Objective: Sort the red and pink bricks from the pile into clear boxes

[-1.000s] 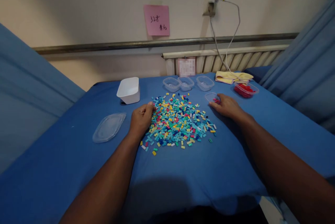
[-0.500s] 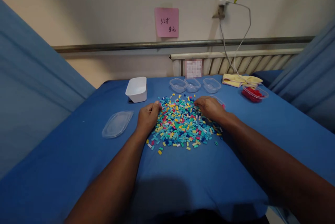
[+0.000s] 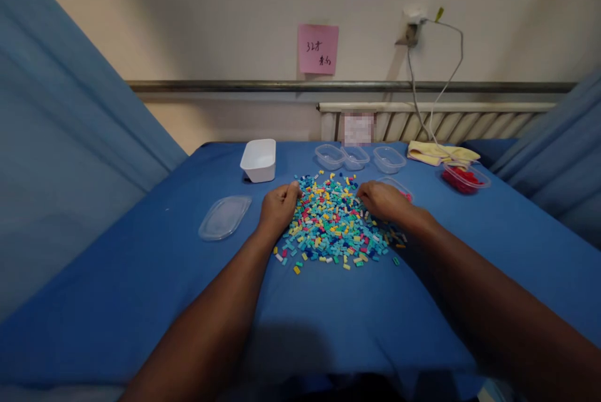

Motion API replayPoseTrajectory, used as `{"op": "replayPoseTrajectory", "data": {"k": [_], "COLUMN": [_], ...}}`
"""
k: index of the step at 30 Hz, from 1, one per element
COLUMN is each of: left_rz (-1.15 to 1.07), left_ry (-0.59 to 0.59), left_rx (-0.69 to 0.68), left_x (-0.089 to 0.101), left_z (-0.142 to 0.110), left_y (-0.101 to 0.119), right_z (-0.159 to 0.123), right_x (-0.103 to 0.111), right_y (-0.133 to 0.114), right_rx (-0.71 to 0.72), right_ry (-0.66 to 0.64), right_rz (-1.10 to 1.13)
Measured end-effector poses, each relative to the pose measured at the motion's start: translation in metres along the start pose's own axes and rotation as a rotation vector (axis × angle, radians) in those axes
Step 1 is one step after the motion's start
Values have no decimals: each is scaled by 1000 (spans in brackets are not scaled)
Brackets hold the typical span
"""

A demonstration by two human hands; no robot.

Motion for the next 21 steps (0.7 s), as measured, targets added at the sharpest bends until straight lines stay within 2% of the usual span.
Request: {"op": "replayPoseTrajectory", "data": {"k": [4, 7, 10, 21], "left_rz": [7, 1, 6, 2], "left_ry": [1, 3, 3, -6], "left_rx": [2, 8, 26, 17], "left_x": [1, 2, 3, 0], "left_z": [-1, -2, -4, -5], "left_y": [-1, 1, 3, -1], "right_z": [-20, -30, -31, -28], "right_x": [1, -2, -8, -17], "right_y": [-4, -18, -30, -40], "right_rx": [34, 192, 314, 278], "right_ry": [101, 152, 143, 25], "right_rz": [43, 120, 160, 117]}}
Point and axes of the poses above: each hand's wrist, its own z-axis towards the middle knuckle, its own x-axis out of the back of the hand, y = z × x, the point moved 10 cm from there along z, towards the middle knuckle, and after that the axes turned 12 degrees about -y, right-handed, at the moved point
